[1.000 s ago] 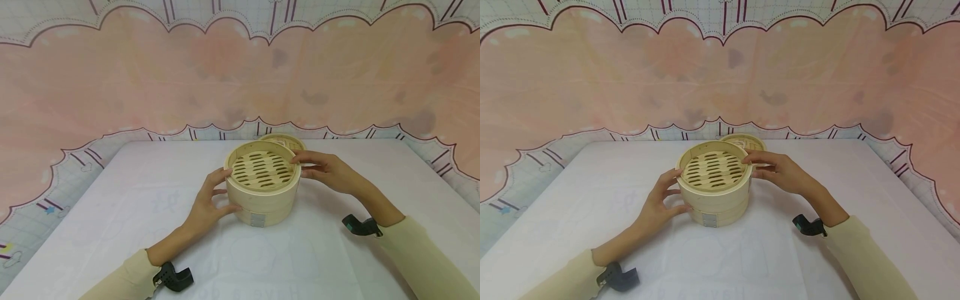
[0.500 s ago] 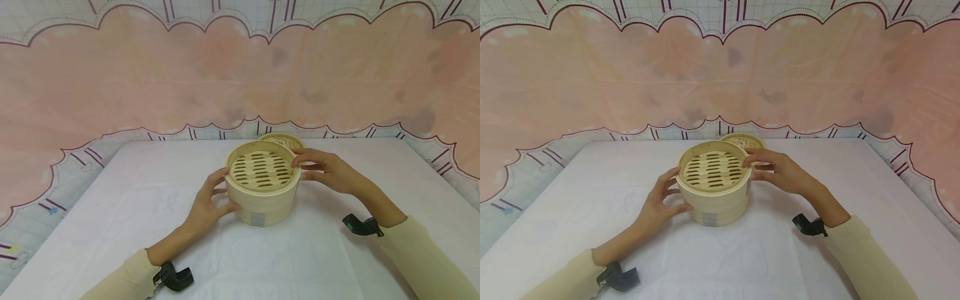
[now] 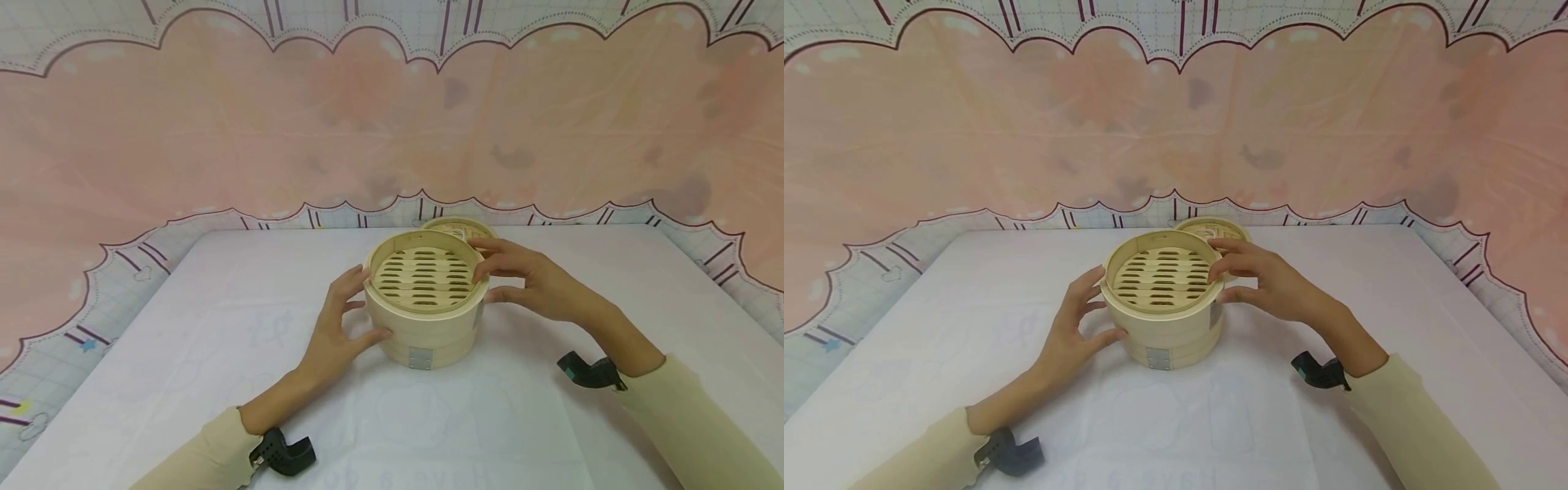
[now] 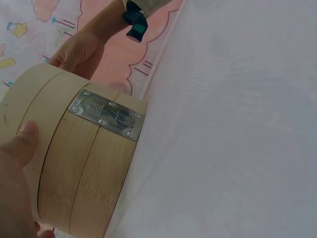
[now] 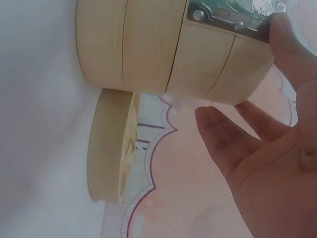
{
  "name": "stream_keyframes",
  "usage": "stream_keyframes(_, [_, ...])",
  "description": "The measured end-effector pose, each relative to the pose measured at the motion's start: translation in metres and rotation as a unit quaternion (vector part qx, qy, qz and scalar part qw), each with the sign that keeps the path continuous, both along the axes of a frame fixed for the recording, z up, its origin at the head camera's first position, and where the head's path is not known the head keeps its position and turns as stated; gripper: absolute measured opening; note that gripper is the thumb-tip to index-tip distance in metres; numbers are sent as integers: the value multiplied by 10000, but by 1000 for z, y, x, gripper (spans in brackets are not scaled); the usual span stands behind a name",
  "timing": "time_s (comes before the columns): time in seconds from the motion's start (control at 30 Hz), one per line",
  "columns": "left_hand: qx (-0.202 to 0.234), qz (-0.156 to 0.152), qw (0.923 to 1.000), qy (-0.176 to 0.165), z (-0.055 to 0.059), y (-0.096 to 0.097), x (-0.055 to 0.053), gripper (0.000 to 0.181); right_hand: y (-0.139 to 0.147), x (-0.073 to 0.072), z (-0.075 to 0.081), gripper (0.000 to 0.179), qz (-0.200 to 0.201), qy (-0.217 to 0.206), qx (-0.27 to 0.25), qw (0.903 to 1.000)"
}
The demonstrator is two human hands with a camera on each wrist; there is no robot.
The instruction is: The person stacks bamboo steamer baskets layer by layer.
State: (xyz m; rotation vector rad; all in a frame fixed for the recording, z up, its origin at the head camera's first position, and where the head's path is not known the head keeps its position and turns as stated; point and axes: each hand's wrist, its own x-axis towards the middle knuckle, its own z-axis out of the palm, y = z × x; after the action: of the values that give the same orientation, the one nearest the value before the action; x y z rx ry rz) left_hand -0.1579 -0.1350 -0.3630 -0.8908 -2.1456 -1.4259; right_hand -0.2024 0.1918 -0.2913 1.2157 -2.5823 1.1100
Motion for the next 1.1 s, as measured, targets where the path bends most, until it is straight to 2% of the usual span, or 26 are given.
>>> stream_keyframes(0.1, [-36, 102, 9999, 81, -5, 0, -3, 82, -2, 2, 1, 26, -42, 104, 147, 9998])
stream_keyframes(0.27, [-132, 245, 9992, 270, -5, 1, -3, 77, -3, 4, 1, 26, 5, 289, 219, 9993])
stream_keyframes(0.5, [15, 344, 9974, 625, -4, 4, -2, 74, -3, 4, 0, 29, 38, 679, 276, 9973])
stream_keyframes(0.8, [-141, 367, 9981, 474, -2, 11, 6, 68, -8, 9, 2, 30, -71, 806, 354, 9961])
stream_keyframes(1.0, [-256, 465, 9975, 456, -1, 11, 6, 69, -6, 10, 5, 30, -170, 821, 360, 9958])
stream_keyframes(1.1, [-297, 537, 9967, 531, -1, 11, 4, 69, 0, 8, 7, 30, -230, 646, 248, 9973])
